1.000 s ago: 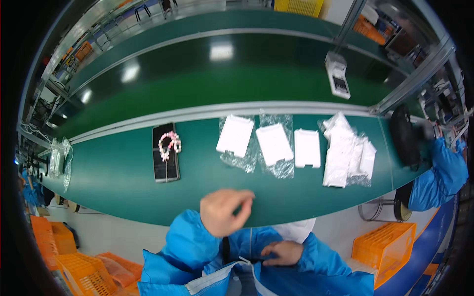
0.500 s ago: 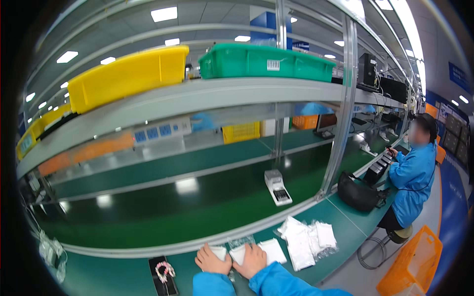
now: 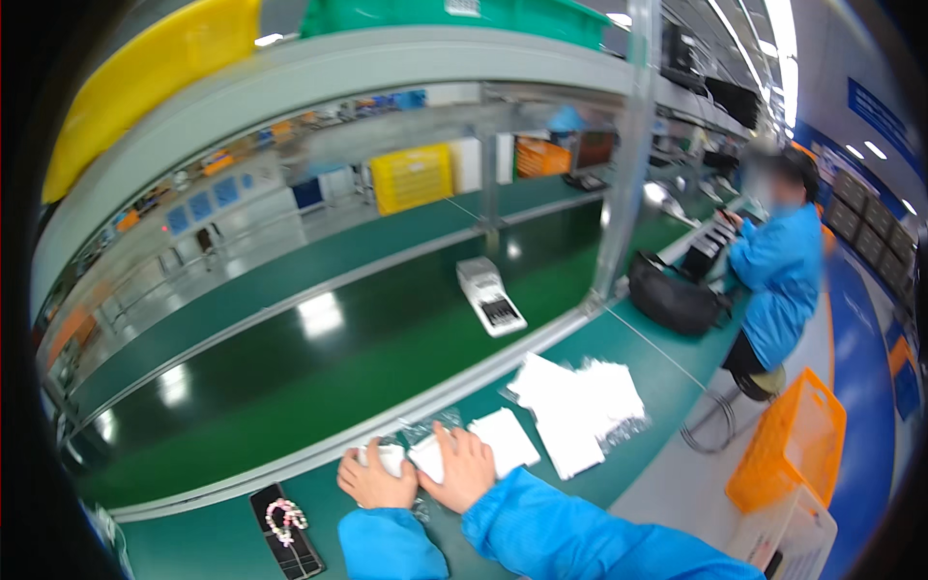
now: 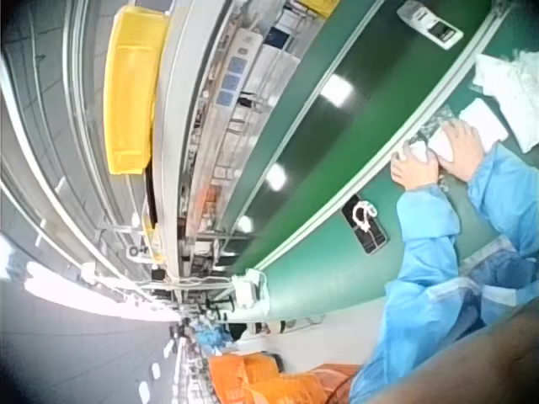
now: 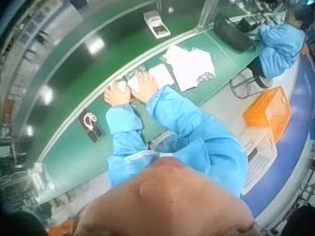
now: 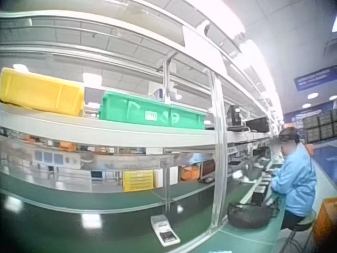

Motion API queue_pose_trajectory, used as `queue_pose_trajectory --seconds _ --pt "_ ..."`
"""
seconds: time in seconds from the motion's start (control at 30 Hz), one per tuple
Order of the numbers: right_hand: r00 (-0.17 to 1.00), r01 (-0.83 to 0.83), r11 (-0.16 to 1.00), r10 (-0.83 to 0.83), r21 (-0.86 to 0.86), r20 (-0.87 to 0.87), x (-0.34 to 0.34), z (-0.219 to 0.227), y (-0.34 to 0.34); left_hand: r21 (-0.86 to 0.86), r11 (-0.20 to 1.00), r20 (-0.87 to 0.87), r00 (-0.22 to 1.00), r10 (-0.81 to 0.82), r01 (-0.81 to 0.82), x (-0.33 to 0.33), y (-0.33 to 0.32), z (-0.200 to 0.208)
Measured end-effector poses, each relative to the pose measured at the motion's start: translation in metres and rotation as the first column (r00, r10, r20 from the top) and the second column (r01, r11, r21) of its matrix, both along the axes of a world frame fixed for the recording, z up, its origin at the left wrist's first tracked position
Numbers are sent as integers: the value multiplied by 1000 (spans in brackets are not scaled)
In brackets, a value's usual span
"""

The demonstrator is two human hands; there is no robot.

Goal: Assembling components onto a handheld electronic device and scanning it for testing.

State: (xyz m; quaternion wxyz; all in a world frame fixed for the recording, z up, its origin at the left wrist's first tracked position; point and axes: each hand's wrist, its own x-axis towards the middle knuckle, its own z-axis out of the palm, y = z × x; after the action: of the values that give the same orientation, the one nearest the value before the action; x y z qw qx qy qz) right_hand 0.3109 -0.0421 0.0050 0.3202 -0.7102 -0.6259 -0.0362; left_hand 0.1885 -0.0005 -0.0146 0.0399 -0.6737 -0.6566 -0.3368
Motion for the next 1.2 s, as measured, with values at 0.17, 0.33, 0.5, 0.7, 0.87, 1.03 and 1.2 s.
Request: queue_pose_trajectory --seconds 0.17,0.33,0.5,0.7,0.87,1.03,1.2 --pt "998 -29 1000 29 2 -52 5 -1 1 -12 1000 12 1000 8 -8 3 0 -1" --pt "993 -37 998 42 41 -112 8 -6 -3 -41 999 85 996 24 -21 10 -9 9" --pt "991 -61 998 60 -2 -121 3 -6 -5 -10 1000 151 988 1 1 3 -10 10" --pt "994 -69 997 70 17 -85 7 3 -9 209 977 295 950 -100 38 9 -10 25" --pt "994 -83 997 83 5 -70 6 4 -6 368 912 560 740 -372 180 0 -11 29" --pt "989 -67 995 75 68 -128 4 6 -7 384 766 914 -92 -396 516 -15 -10 30" --pt "946 -35 955 127 295 -298 11 21 -6 415 643 812 -581 57 643 -22 -6 26"
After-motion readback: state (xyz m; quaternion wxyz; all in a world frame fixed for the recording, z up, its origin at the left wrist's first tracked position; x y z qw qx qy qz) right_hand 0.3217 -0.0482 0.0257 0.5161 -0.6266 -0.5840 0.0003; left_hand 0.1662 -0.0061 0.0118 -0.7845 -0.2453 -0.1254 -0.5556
